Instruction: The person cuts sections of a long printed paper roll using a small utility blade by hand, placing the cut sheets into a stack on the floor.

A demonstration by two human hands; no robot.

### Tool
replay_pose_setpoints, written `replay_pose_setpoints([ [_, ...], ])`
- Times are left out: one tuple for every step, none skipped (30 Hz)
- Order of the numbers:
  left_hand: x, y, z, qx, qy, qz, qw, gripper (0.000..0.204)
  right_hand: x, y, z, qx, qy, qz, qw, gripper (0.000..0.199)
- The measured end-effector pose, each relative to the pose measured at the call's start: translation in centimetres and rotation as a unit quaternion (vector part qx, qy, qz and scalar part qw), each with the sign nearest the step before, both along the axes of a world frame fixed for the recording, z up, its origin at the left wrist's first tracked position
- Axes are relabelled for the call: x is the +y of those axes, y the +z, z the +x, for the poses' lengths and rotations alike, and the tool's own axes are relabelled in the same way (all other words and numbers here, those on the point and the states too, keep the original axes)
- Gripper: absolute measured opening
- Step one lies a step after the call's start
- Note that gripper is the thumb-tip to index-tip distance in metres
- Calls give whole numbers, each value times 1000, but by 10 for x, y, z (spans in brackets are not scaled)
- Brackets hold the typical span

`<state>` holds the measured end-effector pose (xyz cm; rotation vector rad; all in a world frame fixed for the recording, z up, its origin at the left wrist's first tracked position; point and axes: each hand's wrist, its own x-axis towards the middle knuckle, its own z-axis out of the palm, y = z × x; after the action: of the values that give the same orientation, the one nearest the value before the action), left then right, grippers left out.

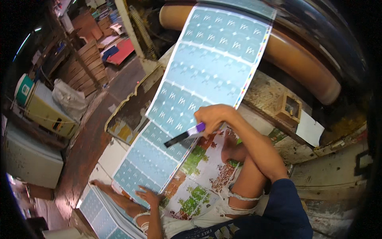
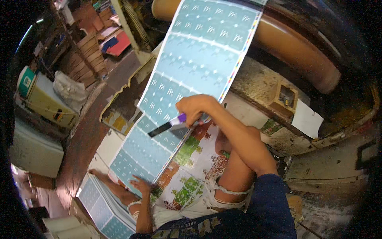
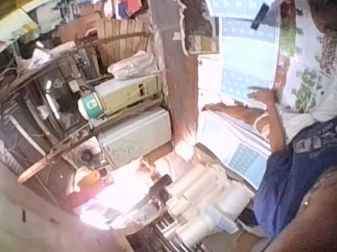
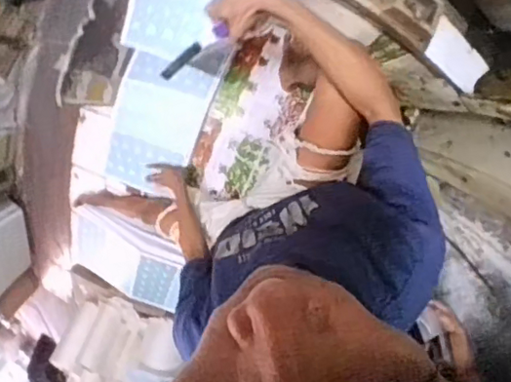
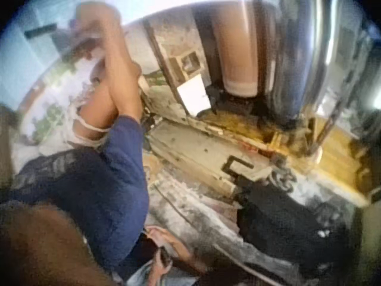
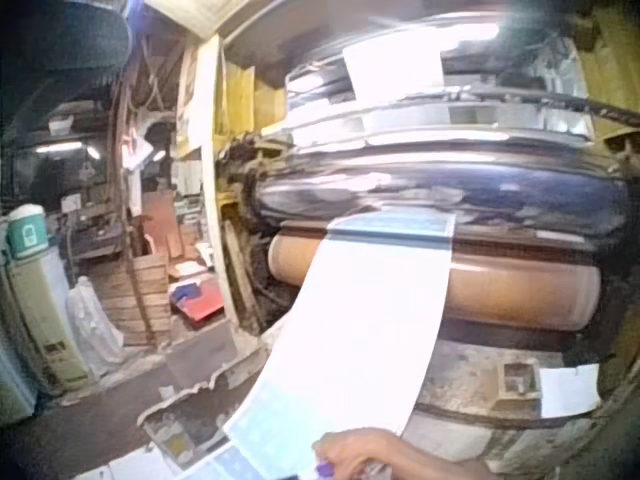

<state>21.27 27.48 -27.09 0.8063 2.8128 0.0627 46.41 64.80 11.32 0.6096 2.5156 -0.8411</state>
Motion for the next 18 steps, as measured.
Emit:
replay_pose_setpoints([
  [4,10,-4,-2,-93,61,994,124,-4,7,-15,-5,25,4,1000,21],
  [39,32,11,-216,-66,161,961,111,-2,7,-13,-11,14,10,1000,21],
  [86,69,33,-421,-36,244,873,101,5,-1,-8,-22,20,-14,999,21],
  [115,98,48,-599,54,342,722,95,7,-2,-11,-27,38,-38,998,21],
  [140,125,63,-736,139,413,518,90,6,-2,-14,-27,36,-34,998,21],
  [164,157,80,-802,128,422,402,79,6,-2,-11,-27,44,-60,997,20],
  [185,187,94,-855,116,422,279,69,5,-2,-6,-28,50,-86,995,20],
  [194,212,89,-849,118,431,284,69,-1,1,-16,-23,57,-100,993,17],
  [206,231,89,-847,134,438,270,61,-3,2,-20,-23,58,-99,993,17],
  [215,242,91,-848,149,441,253,54,-3,3,-20,-38,41,-96,994,17],
  [217,233,86,-848,145,443,252,54,-3,4,-23,-51,29,-92,994,16],
  [216,212,74,-814,136,481,295,49,-1,3,-27,-50,38,-82,995,16],
  [217,202,64,-778,124,514,339,44,4,8,-31,-46,38,-77,995,16],
  [217,208,80,-790,131,500,329,41,12,5,-22,-53,41,-77,995,15],
  [220,212,90,-793,130,497,328,41,14,5,-19,-57,50,-76,994,14],
  [224,216,101,-811,138,474,313,36,15,4,-16,-58,45,-76,994,14],
  [226,217,105,-827,146,453,299,32,14,2,-16,-76,57,-103,990,17],
  [220,211,101,-830,161,424,326,31,9,0,-20,-93,73,-131,984,19],
])
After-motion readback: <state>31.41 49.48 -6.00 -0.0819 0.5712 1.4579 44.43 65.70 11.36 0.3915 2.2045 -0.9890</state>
